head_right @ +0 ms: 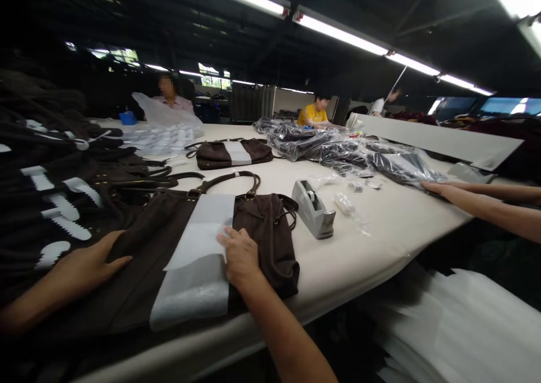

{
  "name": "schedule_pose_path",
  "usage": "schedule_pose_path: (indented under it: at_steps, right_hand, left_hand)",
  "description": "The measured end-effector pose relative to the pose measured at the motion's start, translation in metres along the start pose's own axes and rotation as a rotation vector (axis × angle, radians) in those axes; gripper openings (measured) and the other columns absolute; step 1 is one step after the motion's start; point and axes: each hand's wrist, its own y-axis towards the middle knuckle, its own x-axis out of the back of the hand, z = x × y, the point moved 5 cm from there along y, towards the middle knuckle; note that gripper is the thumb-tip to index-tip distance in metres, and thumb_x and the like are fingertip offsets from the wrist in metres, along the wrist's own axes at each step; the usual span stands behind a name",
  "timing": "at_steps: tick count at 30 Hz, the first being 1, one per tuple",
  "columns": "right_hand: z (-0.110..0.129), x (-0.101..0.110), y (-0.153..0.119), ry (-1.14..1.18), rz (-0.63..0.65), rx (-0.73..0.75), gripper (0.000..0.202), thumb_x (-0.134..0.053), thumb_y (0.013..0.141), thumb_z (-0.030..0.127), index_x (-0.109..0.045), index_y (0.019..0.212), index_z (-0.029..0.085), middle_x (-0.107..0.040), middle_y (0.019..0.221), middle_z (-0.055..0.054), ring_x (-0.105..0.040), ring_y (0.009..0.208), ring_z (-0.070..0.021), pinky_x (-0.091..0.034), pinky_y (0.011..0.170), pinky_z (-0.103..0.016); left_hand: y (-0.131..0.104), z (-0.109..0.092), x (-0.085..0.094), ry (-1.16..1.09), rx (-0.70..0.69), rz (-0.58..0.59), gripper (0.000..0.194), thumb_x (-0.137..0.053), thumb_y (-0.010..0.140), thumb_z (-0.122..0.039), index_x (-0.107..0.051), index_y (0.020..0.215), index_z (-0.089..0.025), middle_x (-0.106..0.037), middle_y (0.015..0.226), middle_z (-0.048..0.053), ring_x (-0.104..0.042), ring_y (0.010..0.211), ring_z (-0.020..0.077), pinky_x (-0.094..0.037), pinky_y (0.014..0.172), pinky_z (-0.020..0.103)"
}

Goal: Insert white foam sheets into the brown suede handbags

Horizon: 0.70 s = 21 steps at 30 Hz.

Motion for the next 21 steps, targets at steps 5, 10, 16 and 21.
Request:
schedule_pose_path:
  at_steps: [5,10,16,21]
  right_hand:
    - [-0.007,0.004,0.004,0.137,0.049,0.129,0.041,-0.057,0.084,0.014,-0.068,0.120,0.030,-0.057,0.139,0.005,-0.054,0.104,-0.0174,-0.046,0.094,-0.030]
    - [-0.002,0.005,0.000,0.049,0.081,0.134,0.051,-0.060,0.081,0.016,-0.062,0.130,0.027,-0.051,0.145,0.000,-0.052,0.114,-0.0217,-0.044,0.100,-0.034]
    - [0.003,0.007,-0.006,-0.039,0.039,0.144,0.043,-0.049,0.093,0.020,-0.059,0.133,0.029,-0.047,0.148,-0.004,-0.054,0.114,-0.0229,-0.045,0.099,-0.034]
    - [0.002,0.013,-0.006,-0.011,-0.044,0.051,0.044,-0.047,0.096,0.021,-0.053,0.138,0.034,-0.052,0.139,-0.005,-0.057,0.112,-0.0188,-0.047,0.091,-0.027]
  left_hand:
    - [-0.068,0.002,-0.007,0.197,0.128,-0.139,0.079,-0.029,0.085,-0.051,-0.015,0.151,-0.010,-0.066,0.107,0.020,-0.063,0.098,0.0449,-0.048,0.088,0.053]
    - [-0.048,-0.049,0.019,0.056,-0.100,-0.319,0.054,-0.043,0.083,-0.051,-0.061,0.121,-0.017,-0.060,0.122,0.016,-0.049,0.121,0.0453,-0.035,0.107,0.055]
    - [0.006,-0.109,-0.033,-0.955,0.224,0.443,0.031,-0.079,0.064,-0.040,-0.067,0.073,-0.012,-0.072,0.076,0.012,-0.066,0.073,0.0257,-0.054,0.067,0.033]
    - [0.032,-0.125,-0.036,-1.165,0.277,0.226,0.018,-0.075,0.068,-0.020,-0.062,0.078,-0.012,-0.067,0.062,0.005,-0.062,0.050,0.0169,-0.052,0.051,0.027]
